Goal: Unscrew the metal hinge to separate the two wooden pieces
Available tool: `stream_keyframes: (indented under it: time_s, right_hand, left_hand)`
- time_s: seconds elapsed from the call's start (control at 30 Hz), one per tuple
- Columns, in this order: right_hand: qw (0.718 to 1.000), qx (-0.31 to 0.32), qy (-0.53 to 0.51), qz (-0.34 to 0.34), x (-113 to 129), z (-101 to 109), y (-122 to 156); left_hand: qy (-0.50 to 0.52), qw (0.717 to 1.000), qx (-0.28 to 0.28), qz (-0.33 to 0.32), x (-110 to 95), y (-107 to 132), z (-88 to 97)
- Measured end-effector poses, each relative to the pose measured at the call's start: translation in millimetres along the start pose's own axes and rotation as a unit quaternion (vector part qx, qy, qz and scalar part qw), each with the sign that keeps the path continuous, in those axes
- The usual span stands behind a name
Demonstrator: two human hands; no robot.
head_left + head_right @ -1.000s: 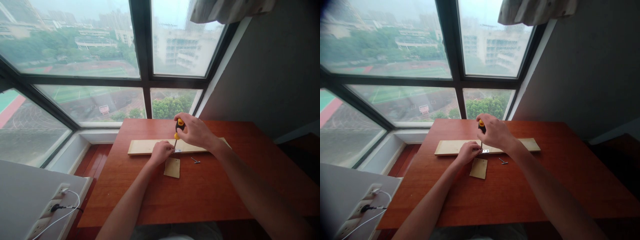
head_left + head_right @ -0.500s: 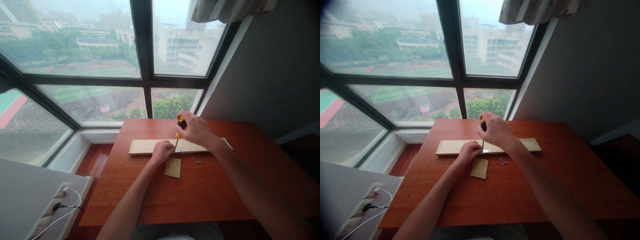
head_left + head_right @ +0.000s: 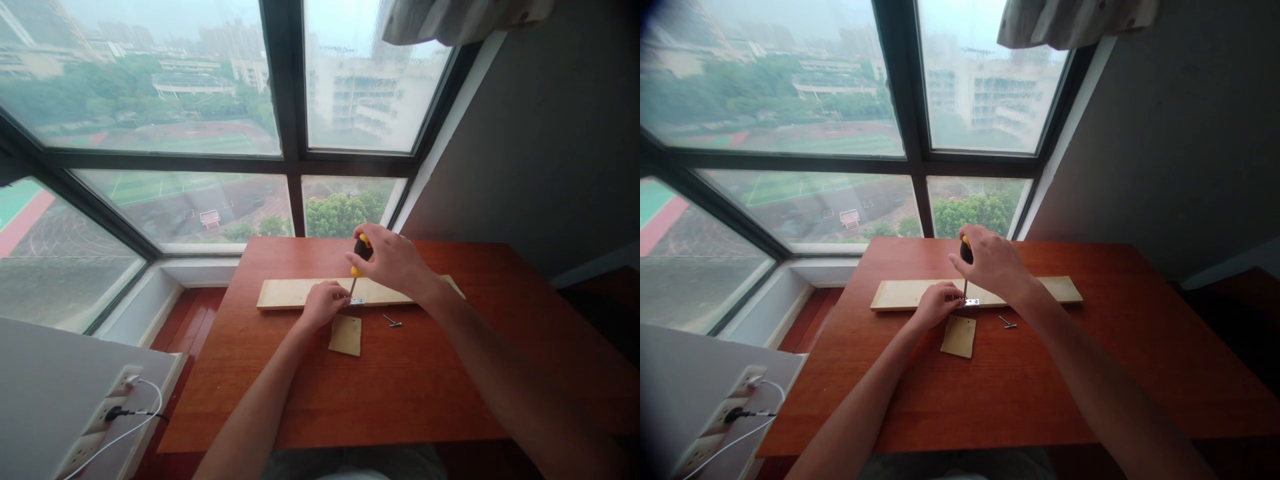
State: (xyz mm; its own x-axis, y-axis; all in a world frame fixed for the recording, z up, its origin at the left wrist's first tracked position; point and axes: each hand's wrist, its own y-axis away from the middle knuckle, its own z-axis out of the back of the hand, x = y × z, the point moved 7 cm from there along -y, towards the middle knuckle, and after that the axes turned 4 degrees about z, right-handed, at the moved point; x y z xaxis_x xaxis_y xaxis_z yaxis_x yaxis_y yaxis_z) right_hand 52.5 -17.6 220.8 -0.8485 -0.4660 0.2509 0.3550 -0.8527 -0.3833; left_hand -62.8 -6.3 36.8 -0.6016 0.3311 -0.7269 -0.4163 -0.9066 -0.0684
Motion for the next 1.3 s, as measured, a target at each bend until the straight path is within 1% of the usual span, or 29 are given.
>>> stream_keyframes:
  time_s: [0.1, 0.27, 0.43, 0.57, 0.7, 0.83, 0.9, 0.97, 1.03, 1.1, 1.13, 1.2, 1.3]
  right_hand:
    - [1.000, 0.001, 0.026, -0.008, 0, -1, -2]
    - [1.000, -0.018, -0.021, 0.001, 1, 3, -2]
    - [0.997, 0.009, -0.079, 0.020, 3, 0, 0]
    - [0.997, 0.007, -0.072, 0.011, 1, 2, 0]
    - [0.996, -0.013, -0.090, 0.010, 3, 12, -2]
    - [0.988, -0.074, -0.132, -0.017, -2, 33, 2]
    - [0.982, -0.110, -0.149, -0.046, -14, 41, 11]
    - [0.971, -0.132, -0.182, -0.083, -35, 43, 25]
    - [0.950, -0.161, -0.228, -0.142, -66, 39, 46]
    - [0.920, -0.187, -0.273, -0.209, -99, 30, 73]
    - [0.906, -0.201, -0.285, -0.241, -115, 26, 88]
    - [0.879, -0.221, -0.313, -0.285, -139, 16, 116]
    - [0.848, -0.245, -0.332, -0.333, -160, 5, 154]
  left_hand:
    - [0.007, 1.000, -0.006, -0.003, 0, 0, 0.4]
    - [0.026, 1.000, -0.009, 0.011, 1, 0, 0.4]
    - [0.023, 1.000, -0.004, 0.005, 1, 0, -0.1]
    - [0.022, 1.000, -0.001, 0.006, 0, 0, 0.6]
    - [0.051, 0.999, -0.006, 0.017, 0, 0, 1.9]
    - [0.099, 0.995, -0.021, 0.023, 1, 2, 5.0]
    - [0.131, 0.990, -0.042, 0.031, 4, 4, 9.9]
    - [0.155, 0.985, -0.064, 0.040, 6, 7, 15.5]
    - [0.161, 0.983, -0.076, 0.040, 5, 10, 19.5]
    - [0.145, 0.986, -0.072, 0.025, -3, 12, 19.3]
    - [0.129, 0.990, -0.062, 0.014, -10, 12, 16.9]
    - [0.078, 0.997, -0.026, -0.014, -26, 14, 5.9]
    - [-0.025, 0.998, 0.028, -0.043, -51, 19, -20.9]
